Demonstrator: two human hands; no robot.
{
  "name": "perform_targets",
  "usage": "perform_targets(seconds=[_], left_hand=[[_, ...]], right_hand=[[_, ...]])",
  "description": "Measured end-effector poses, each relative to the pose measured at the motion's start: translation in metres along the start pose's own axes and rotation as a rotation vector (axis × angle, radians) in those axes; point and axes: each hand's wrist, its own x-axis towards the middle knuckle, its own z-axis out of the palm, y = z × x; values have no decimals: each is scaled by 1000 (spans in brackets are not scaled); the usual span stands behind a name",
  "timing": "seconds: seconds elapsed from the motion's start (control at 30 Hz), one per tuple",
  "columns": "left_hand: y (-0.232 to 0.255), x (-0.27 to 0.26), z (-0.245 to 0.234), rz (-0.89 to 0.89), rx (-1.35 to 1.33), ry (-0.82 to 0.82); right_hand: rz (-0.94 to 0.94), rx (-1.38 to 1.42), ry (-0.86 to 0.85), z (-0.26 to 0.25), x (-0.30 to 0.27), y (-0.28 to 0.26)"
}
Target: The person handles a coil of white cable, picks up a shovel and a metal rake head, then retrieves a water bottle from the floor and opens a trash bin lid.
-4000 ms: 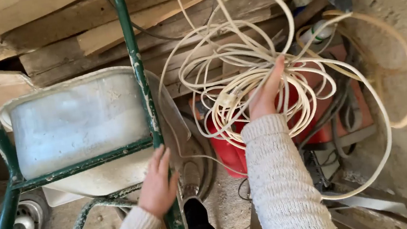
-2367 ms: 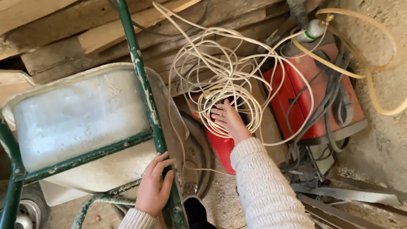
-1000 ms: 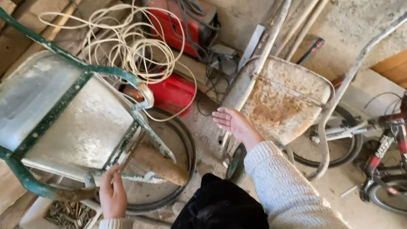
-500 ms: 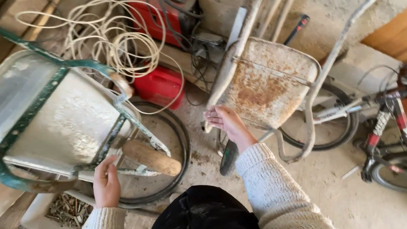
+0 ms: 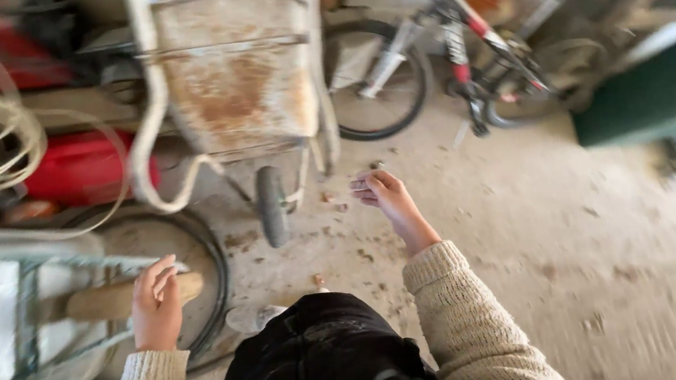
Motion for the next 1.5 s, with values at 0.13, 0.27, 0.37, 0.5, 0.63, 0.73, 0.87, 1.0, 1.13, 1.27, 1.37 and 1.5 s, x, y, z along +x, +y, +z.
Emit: perform_targets(seconds=[0.13,0.27,0.37,0.5,0.63,0.73,0.87,1.0,1.13,1.27,1.37,1.5], left_hand=[[-2,20,77,39,114,-118],[35,47,142,248,91,-272],[57,69,173,310,100,-390],[103,87,207,278,105,-524],[115,114,241,276,113,-638],[127,131,267,283,179,-685],[124,147,320,333,232,-763],[138,132,387,369,370,-841],[164,108,470,425,350,-942],[185,84,566,497,353,-1002],[209,48,640,530,379,-1028],[240,-4,731,640,422,-1084]], right_hand=[[-8,63,202,-109,-41,39],[30,165,427,-142,-91,16],[77,224,514,-152,-117,6],[97,263,610,-167,-146,-2],[60,345,737,-195,-167,25],[37,411,835,-205,-183,40],[71,441,929,-222,-217,66],[26,491,1055,-250,-254,100],[-33,562,1189,-299,-282,130],[-44,618,1303,-367,-309,136],[-97,611,1372,-434,-334,154],[-173,575,1475,-506,-389,129]])
